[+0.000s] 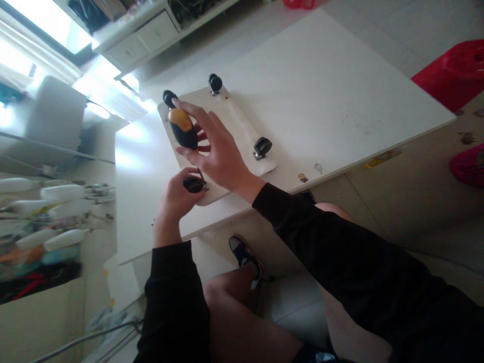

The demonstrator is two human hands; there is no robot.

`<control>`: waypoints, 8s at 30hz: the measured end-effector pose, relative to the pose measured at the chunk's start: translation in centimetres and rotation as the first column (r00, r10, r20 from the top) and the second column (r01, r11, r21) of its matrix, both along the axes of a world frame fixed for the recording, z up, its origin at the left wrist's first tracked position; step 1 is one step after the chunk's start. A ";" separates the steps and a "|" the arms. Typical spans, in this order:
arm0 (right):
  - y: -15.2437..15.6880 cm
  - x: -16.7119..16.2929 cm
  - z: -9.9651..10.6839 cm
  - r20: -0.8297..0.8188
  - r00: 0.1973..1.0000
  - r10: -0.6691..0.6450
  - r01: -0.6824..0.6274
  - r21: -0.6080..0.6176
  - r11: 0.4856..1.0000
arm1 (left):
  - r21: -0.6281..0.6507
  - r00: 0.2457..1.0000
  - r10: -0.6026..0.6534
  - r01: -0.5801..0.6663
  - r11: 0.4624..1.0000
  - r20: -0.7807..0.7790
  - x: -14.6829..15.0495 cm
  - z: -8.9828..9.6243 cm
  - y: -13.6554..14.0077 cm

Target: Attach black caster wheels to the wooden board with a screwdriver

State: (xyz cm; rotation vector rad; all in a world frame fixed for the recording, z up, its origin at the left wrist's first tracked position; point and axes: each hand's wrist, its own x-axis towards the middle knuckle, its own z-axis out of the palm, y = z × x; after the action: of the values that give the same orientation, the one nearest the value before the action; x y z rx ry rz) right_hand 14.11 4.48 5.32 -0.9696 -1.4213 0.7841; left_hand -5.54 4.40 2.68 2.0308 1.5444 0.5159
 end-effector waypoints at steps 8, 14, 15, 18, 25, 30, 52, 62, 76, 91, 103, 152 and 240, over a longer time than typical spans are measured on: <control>-0.2 0.2 0.2 -0.009 1.000 0.014 -0.015 -0.051 0.999 | -0.008 0.999 0.008 -0.008 1.000 0.033 -0.3 -0.4 0.3; 0.1 0.2 -0.2 -0.013 1.000 -0.010 0.010 -0.007 1.000 | -0.019 1.000 0.012 -0.011 1.000 0.017 0.0 -0.1 0.1; 0.0 0.2 -0.2 -0.024 1.000 -0.004 0.005 0.012 1.000 | -0.021 1.000 0.018 -0.018 1.000 0.019 0.0 -0.1 0.1; -0.2 0.3 0.0 -0.065 0.998 0.026 -0.022 0.052 0.998 | -0.021 0.999 0.024 -0.023 1.000 0.024 0.1 0.0 0.0; -0.3 -0.1 0.3 -0.067 0.997 -0.035 0.037 0.033 0.999 | -0.049 0.999 0.029 -0.027 0.998 0.034 0.1 0.1 0.0; -0.4 0.1 0.3 -0.046 0.999 -0.005 0.006 0.027 1.000 | -0.037 0.999 0.022 -0.021 0.999 0.042 0.1 0.0 0.1; -0.5 0.8 0.7 0.020 0.996 -0.082 0.082 0.020 0.996 | -0.023 1.000 0.013 -0.013 1.000 0.022 0.1 0.1 0.0; 0.4 1.4 0.2 0.010 0.978 -0.207 0.207 0.018 0.978 | 0.028 1.000 0.004 -0.004 1.000 -0.018 -0.2 0.1 -0.1; 1.4 3.8 -2.6 -0.186 0.953 -0.238 0.249 0.039 0.968 | 0.198 0.931 0.315 -0.349 0.916 0.184 -2.9 0.6 0.4; 1.5 6.2 -1.7 -0.291 0.927 -0.235 0.246 0.000 0.969 | 0.098 0.500 0.866 -0.861 0.499 -0.012 -20.6 -6.0 1.5; 1.8 6.2 -2.1 -0.416 0.887 -0.202 0.193 -0.064 0.979 | 0.119 0.808 0.535 -0.573 0.811 0.246 -8.4 -1.0 -1.2; 2.3 9.6 0.7 -0.480 0.798 -0.364 0.271 -0.254 0.928 | -0.090 0.536 0.843 -0.838 0.538 0.046 -13.9 -4.3 -4.6; 0.6 3.6 -1.4 -0.126 0.970 -0.210 0.226 0.136 0.965 | -0.313 0.973 0.188 -0.138 0.940 0.135 15.0 -1.5 -10.6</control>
State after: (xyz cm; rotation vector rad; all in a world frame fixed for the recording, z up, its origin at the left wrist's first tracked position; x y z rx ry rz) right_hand 17.73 5.10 3.89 -0.9333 -1.2341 0.5512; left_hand 9.42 -6.16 1.23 1.6002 1.5915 0.4634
